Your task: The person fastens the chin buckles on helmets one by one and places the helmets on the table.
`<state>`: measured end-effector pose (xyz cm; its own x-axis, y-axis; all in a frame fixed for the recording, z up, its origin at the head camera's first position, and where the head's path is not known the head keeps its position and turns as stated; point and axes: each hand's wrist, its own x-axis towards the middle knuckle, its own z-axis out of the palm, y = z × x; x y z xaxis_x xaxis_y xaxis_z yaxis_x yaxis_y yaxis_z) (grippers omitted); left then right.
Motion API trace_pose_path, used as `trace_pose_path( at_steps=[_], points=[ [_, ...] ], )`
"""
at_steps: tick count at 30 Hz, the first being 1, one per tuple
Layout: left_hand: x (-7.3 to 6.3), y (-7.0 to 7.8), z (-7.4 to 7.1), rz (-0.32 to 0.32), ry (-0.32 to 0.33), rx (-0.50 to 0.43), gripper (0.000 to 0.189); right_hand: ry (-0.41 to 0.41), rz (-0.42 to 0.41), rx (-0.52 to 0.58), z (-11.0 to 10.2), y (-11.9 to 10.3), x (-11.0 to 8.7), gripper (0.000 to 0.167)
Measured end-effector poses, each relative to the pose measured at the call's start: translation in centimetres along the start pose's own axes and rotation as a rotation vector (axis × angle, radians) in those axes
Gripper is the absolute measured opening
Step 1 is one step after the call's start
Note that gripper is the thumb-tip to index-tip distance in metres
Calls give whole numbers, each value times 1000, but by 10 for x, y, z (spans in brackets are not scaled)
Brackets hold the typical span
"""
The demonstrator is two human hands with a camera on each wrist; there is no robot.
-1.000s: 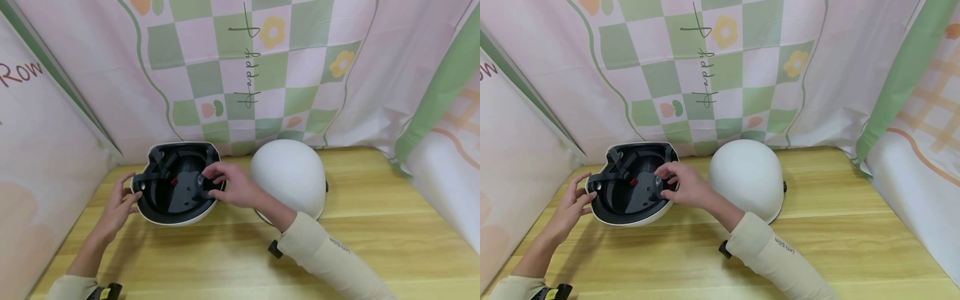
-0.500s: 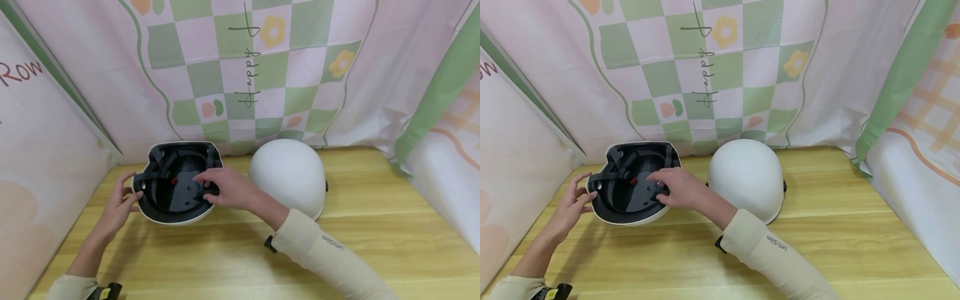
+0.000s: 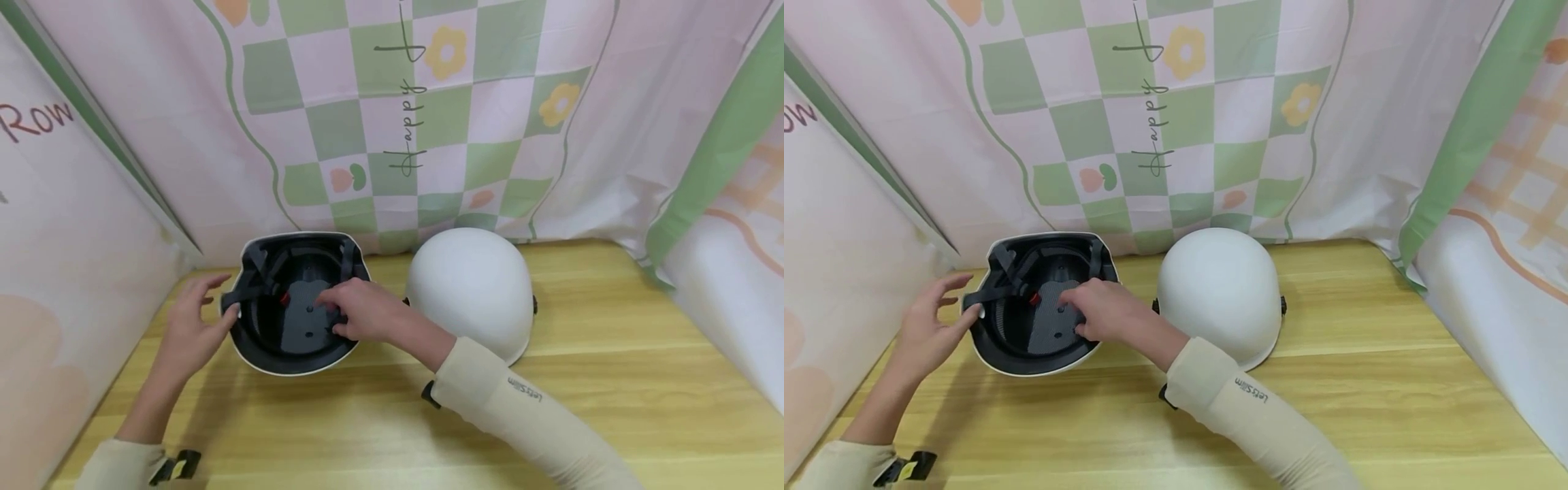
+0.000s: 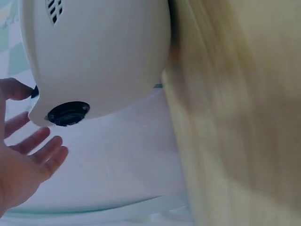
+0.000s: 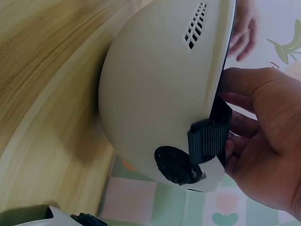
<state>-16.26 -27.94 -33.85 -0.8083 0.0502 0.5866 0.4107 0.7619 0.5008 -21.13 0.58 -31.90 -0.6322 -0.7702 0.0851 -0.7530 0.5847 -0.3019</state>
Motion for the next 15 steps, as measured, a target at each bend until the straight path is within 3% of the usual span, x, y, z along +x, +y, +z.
trace_pose_path(
  at_steps=[4,7,15],
  points=[
    [9,6,4,148,9,154,44,-9,27,-19,3,1,0,45],
    [16,8,8,215,-33,209,42,-15,38,-24,5,2,0,45],
    [24,10,8,216,-198,259,46,0,9,110,5,6,3,39]
  ],
)
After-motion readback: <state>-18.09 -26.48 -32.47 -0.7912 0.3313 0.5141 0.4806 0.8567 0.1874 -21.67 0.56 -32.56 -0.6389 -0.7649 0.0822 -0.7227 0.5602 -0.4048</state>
